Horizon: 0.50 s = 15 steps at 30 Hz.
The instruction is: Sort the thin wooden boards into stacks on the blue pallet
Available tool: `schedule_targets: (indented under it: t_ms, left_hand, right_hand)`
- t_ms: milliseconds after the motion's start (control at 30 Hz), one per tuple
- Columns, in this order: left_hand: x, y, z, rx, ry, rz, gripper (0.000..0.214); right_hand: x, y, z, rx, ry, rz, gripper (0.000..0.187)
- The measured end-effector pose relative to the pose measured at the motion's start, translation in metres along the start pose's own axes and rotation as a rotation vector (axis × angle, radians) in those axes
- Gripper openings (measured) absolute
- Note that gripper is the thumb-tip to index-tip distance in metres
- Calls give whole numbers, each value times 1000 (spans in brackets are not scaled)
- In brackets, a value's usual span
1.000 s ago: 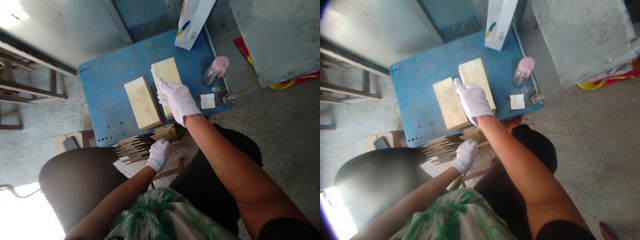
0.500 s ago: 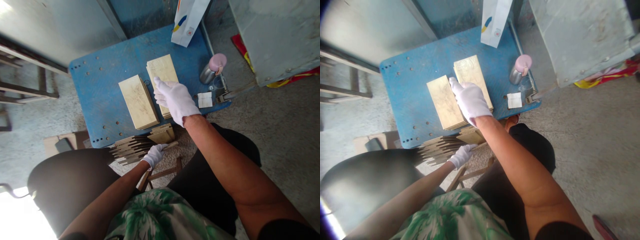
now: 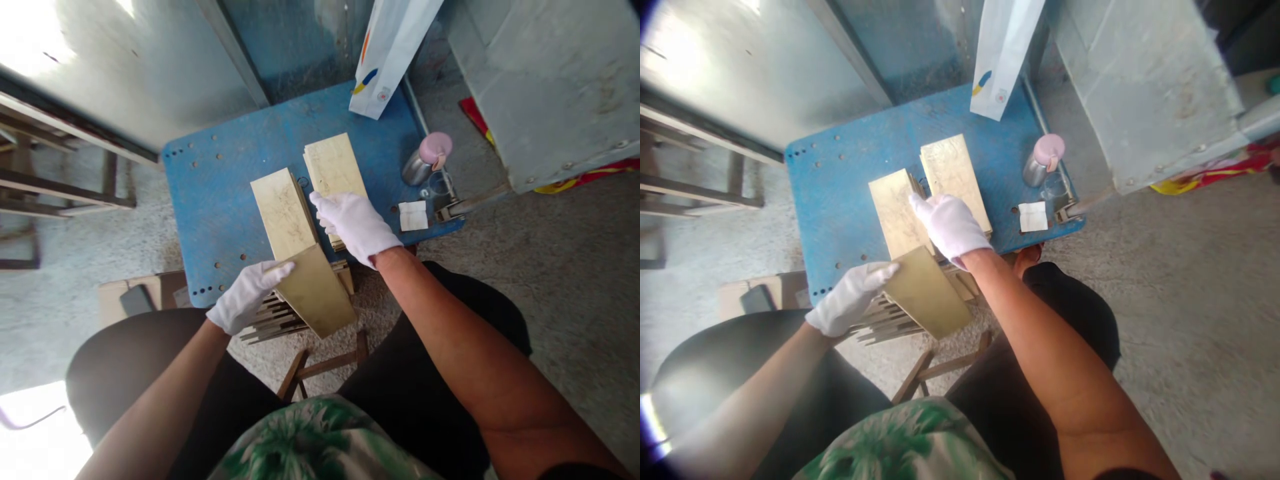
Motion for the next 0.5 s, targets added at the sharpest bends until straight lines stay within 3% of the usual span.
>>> schedule_targets:
  t_ms: [133,200,300,500]
  left_hand:
    - [17,-10,-35,288,288,94,60]
    - [25,-20,-45,371,377,143,63]
    - [34,-36,-56,404,432,143,61]
    - [38,-52,-72,399,519,-10,58]
  right_hand:
    - [3,6,15,-112,170,72,47]
    - [8,9,26,-145,240,98,51]
    - [19,6,38,-95,259,98,54]
    - [44,-24,48,73,267,95,51]
Point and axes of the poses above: each hand's wrist, its own y-axis away from the middle knuckle, its own z-axis out of the palm, x = y × z, the point moved 5 cm from there along -y, towards the middle knuckle, and after that the axes turned 10 degrees about -y, right-handed, at the moved point
